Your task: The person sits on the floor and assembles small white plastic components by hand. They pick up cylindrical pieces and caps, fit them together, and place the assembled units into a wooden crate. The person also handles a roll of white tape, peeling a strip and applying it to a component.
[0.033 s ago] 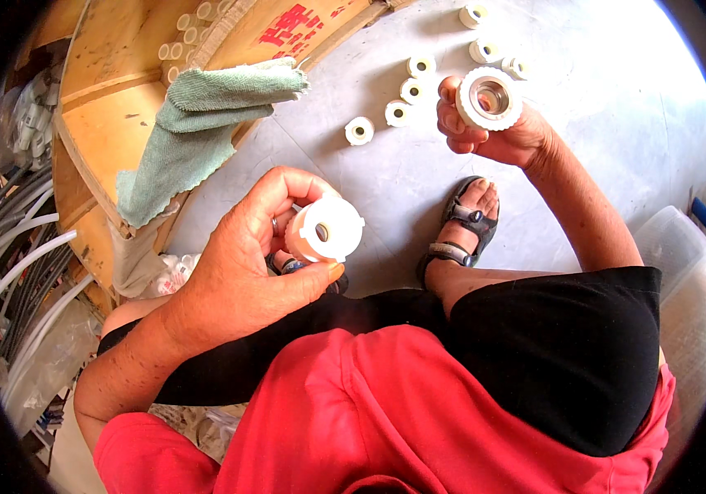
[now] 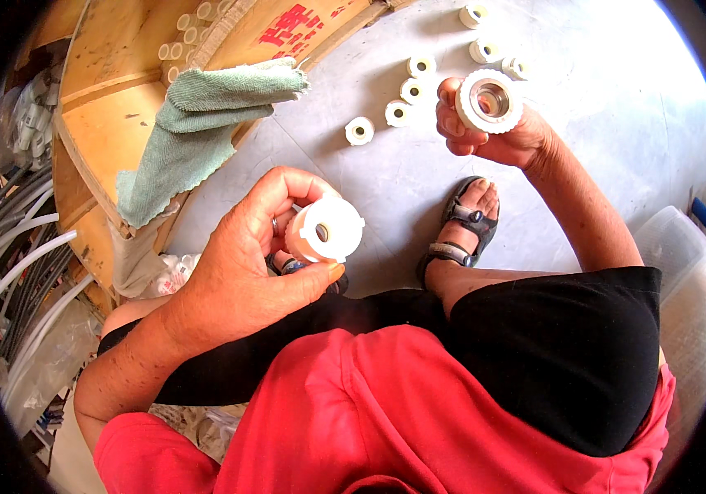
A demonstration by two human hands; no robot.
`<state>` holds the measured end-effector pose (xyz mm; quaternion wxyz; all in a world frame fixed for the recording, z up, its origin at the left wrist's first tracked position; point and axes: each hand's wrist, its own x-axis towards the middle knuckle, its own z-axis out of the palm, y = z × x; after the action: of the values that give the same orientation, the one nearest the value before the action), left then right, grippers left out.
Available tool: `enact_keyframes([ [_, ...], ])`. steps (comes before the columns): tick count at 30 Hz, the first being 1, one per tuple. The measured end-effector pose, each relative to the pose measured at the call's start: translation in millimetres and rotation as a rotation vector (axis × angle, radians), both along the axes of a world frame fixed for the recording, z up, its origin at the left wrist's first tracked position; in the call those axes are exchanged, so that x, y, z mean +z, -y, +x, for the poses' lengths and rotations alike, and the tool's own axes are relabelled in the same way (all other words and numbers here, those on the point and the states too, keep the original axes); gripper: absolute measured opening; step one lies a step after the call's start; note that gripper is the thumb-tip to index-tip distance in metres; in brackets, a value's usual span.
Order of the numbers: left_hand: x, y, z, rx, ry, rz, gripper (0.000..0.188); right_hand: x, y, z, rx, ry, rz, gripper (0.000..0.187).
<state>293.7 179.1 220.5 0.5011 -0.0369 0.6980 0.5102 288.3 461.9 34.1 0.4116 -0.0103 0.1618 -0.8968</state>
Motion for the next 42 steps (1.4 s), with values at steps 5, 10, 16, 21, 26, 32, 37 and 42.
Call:
enact_keyframes([
  [5, -0.2, -0.5, -1.0, -0.004, 0.006, -0.014, 0.043, 4.9, 3.3, -0.1, 0.028, 0.001, 0.033, 0.035],
  [10, -1.6, -0.1, -1.4, -0.012, 0.0, -0.013, 0.044, 0.9, 3.2, -0.3, 0.034, -0.023, 0.068, 0.037],
  [16, -1.8, -0.5, -1.9, 0.021, 0.025, 0.013, 0.043, -2.0, 3.9, 1.9, 0.027, -0.001, 0.087, 0.035],
  [21, 1.1, -1.4, -8.8, 0.23, 0.251, 0.048, 0.041, 27.8, 19.4, -0.8, 0.166, -0.26, 0.44, 0.028],
  [26, 0.2, -1.5, -14.7, 0.311, 0.266, -0.037, 0.042, 61.8, 43.3, 0.4, 0.288, -0.336, 0.392, 0.022],
  [32, 5.0, -6.9, -13.4, 0.276, 0.422, -0.001, 0.058, 75.4, 55.0, 4.5, 0.304, -0.394, 0.463, 0.017],
  [37, 0.4, 0.5, -11.6, 0.166, 0.445, 0.168, 0.048, 87.1, 54.6, 4.7, 0.384, -0.348, 0.488, 0.016],
  [42, 1.4, -0.5, -13.4, 0.184, 0.471, 0.06, 0.065, 80.9, 56.8, 9.9, 0.303, -0.325, 0.478, 0.015],
])
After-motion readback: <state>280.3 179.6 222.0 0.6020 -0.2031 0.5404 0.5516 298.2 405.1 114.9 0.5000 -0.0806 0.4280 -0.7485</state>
